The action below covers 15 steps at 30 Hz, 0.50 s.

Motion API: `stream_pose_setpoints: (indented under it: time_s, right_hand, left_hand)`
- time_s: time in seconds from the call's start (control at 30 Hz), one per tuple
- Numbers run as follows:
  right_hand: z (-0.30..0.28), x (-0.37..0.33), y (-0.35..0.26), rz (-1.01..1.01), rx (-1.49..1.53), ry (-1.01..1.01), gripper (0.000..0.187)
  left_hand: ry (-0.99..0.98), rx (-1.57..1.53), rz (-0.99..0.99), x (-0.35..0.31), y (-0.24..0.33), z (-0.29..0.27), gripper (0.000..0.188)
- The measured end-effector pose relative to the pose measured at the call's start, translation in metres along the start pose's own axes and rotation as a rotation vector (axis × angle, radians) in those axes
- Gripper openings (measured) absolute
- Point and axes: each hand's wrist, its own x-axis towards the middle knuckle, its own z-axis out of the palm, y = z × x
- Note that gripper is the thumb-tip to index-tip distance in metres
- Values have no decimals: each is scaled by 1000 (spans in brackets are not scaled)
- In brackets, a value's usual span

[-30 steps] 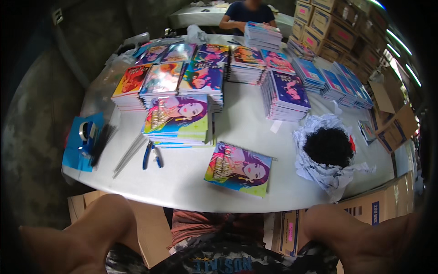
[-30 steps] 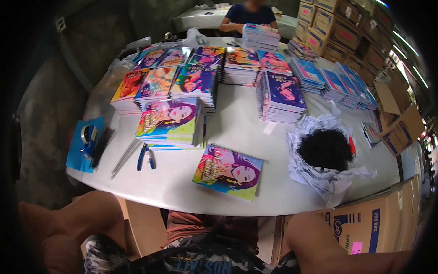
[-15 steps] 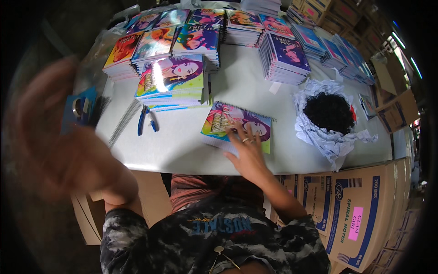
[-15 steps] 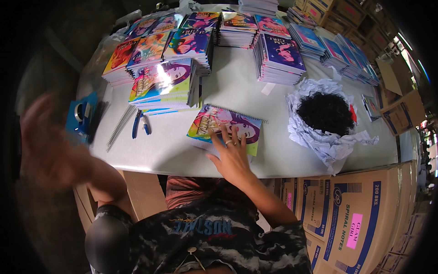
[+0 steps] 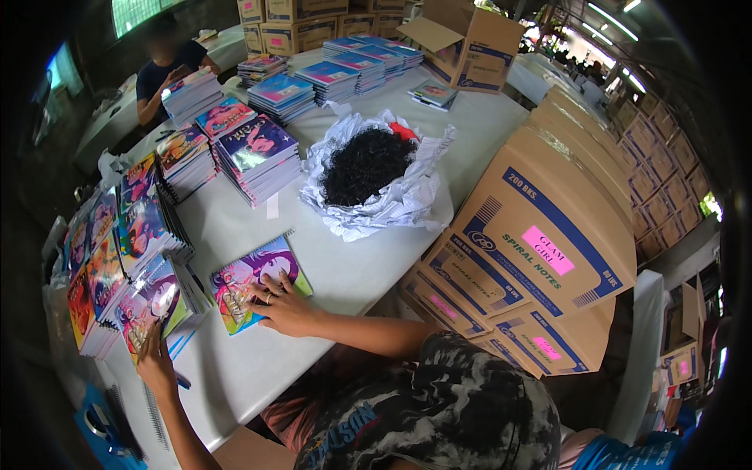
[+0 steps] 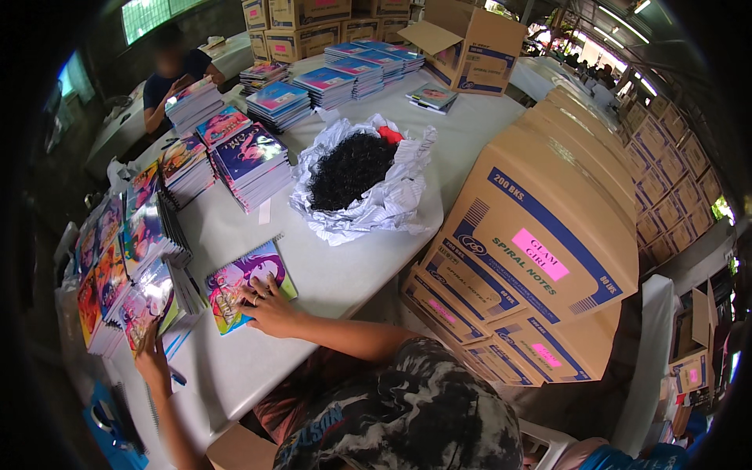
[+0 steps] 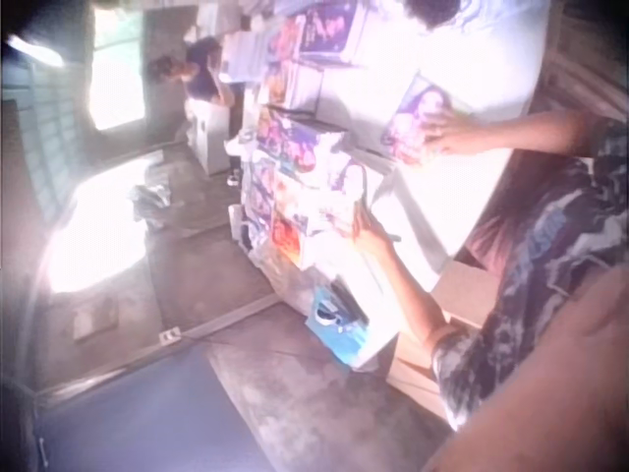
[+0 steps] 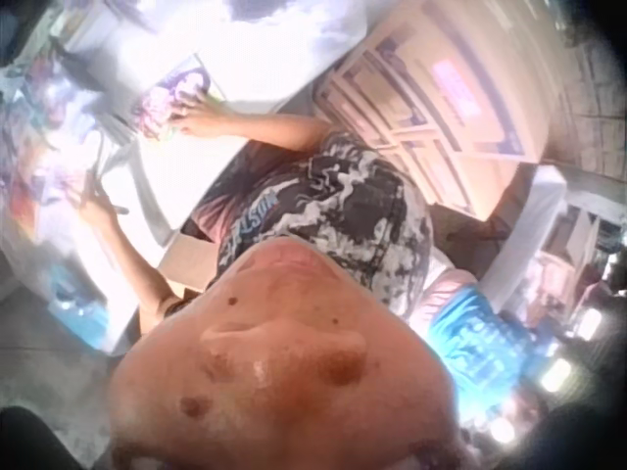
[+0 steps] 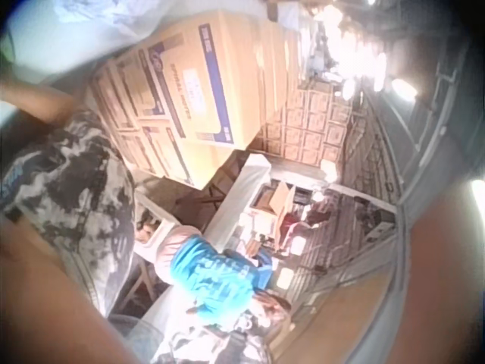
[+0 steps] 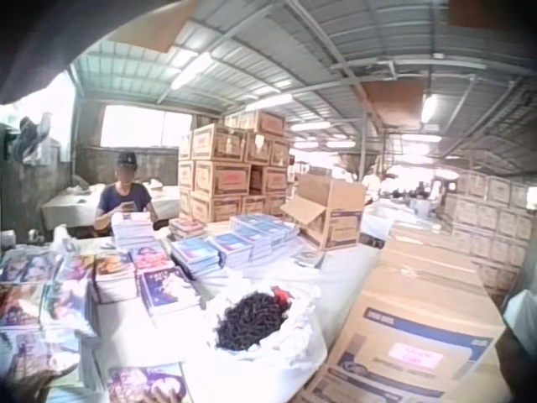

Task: The person assembles spiral-bound notebooks by inserting metal spiral coils into pre-punched holes. They pick up each notebook, align the coil, and press it through the holes, then place the finished notebook into a stack. The process is repeated for multiple notebooks.

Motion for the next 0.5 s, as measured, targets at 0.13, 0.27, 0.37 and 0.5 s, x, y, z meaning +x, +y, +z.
stream_pose_setpoints:
  time_s: [0.13, 0.27, 0.37, 0.5]
  right_hand:
    - [-1, 8, -11, 71, 145, -4, 52]
    - [-39, 39, -54, 967, 2042, -192, 62]
    - [-24, 34, -39, 779, 1753, -267, 34]
    - [-52, 16, -46, 124, 1370, 56, 23]
  left_hand:
    - [77, -54, 133, 0, 16, -14, 34]
    - [32, -99, 319, -43, 77, -24, 37]
    - [-307, -274, 307, -79, 111, -24, 44]
    - [383, -452, -194, -83, 83, -28, 73]
